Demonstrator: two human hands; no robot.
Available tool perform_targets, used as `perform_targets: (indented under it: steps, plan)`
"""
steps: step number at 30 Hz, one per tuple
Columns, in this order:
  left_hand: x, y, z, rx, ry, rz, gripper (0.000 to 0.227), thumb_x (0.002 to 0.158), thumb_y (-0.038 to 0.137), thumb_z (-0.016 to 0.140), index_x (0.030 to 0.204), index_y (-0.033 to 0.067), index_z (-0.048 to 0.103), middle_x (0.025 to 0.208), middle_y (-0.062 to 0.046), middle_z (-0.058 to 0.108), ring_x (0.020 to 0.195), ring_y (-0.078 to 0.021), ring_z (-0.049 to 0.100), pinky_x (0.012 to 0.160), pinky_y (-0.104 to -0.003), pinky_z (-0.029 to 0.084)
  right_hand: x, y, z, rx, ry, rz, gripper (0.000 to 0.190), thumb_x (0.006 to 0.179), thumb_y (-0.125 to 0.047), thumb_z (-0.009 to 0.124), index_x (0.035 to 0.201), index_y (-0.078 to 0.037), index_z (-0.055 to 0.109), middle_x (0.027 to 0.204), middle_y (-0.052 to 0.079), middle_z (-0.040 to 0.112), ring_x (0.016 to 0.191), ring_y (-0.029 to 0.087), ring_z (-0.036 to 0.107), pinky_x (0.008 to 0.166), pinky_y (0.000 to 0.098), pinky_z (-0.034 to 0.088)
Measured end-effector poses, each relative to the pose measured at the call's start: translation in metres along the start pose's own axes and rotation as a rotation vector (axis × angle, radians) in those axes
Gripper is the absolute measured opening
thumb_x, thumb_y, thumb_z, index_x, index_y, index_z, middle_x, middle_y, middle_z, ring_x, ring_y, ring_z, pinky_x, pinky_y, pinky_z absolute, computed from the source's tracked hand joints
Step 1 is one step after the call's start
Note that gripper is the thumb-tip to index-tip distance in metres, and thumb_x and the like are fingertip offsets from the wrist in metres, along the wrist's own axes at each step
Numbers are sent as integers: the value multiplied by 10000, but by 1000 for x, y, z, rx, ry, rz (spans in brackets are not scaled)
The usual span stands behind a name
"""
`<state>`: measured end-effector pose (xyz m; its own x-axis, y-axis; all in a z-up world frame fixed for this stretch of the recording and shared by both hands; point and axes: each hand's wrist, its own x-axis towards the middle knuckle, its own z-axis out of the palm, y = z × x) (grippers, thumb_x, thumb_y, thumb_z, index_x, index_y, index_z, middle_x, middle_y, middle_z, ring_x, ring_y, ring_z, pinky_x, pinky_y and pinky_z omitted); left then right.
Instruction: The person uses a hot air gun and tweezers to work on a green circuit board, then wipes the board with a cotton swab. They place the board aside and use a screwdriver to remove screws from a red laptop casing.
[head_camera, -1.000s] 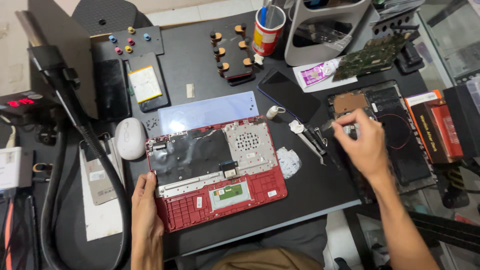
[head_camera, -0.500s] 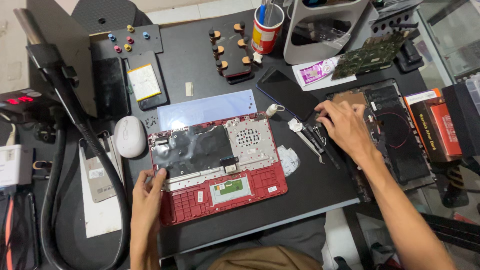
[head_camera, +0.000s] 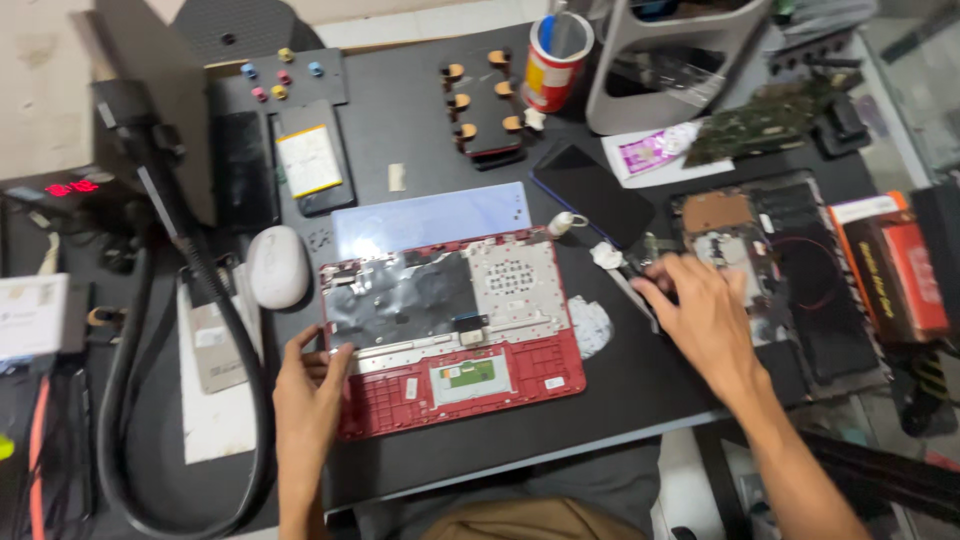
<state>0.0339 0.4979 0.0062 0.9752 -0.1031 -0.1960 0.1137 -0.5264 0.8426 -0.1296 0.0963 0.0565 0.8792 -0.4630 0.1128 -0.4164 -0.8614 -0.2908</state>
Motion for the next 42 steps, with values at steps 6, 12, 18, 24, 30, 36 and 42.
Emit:
perform_targets:
  steps: [6,12,18,24,30,36,42]
  plan:
    - [-9,21,-5,95,-4,-16,500,913,216,718,1349,23,568,883,-169,735,732,-231,724,647,-361,559,-27,-11,13,-123,117,-30,141,966,-234,695,1011,-101,681,945,62,708,949,284,654,903,471,386]
    - [-8,18,-12,76,-4,143,411,909,142,684,1294,24,603,922,-197,756,796,-296,756,694,-395,569,-26,0,28,-171,60,43,166,987,-207,695,1091,-79,676,1001,67,733,1000,283,668,983,476,387]
    - [-3,28,-27,92,-49,70,237,951,194,623,1101,18,678,814,-196,742,754,-354,738,669,-433,537,-22,7,33,-104,52,77,285,951,-209,717,1199,-77,671,962,50,735,1037,273,672,1006,458,355]
    - [-1,34,-33,101,-30,109,286,1012,228,574,910,-33,632,754,-221,685,729,-417,667,622,-449,488,-28,14,9,-255,158,-20,183,1004,-274,745,1094,-114,732,1037,43,716,1019,245,624,1035,430,358]
    - [5,46,-44,139,-23,70,335,1009,239,619,850,-56,616,682,-254,638,613,-414,639,592,-442,467,-34,30,-18,176,217,85,175,1112,-210,684,1153,-42,661,1005,74,646,847,179,583,789,340,470]
    - [41,32,-30,20,156,418,151,996,112,618,984,-38,604,863,-221,705,743,-353,708,651,-426,521,-32,1,-42,444,212,255,158,1195,-194,588,1253,-47,579,955,89,633,785,161,619,647,262,483]
    - [45,18,-4,133,113,569,284,963,84,649,1228,-17,625,1086,-233,636,1000,-400,643,853,-458,514,0,-104,-52,720,310,-105,210,1116,34,630,1296,-2,528,1153,123,657,1091,184,698,900,203,551]
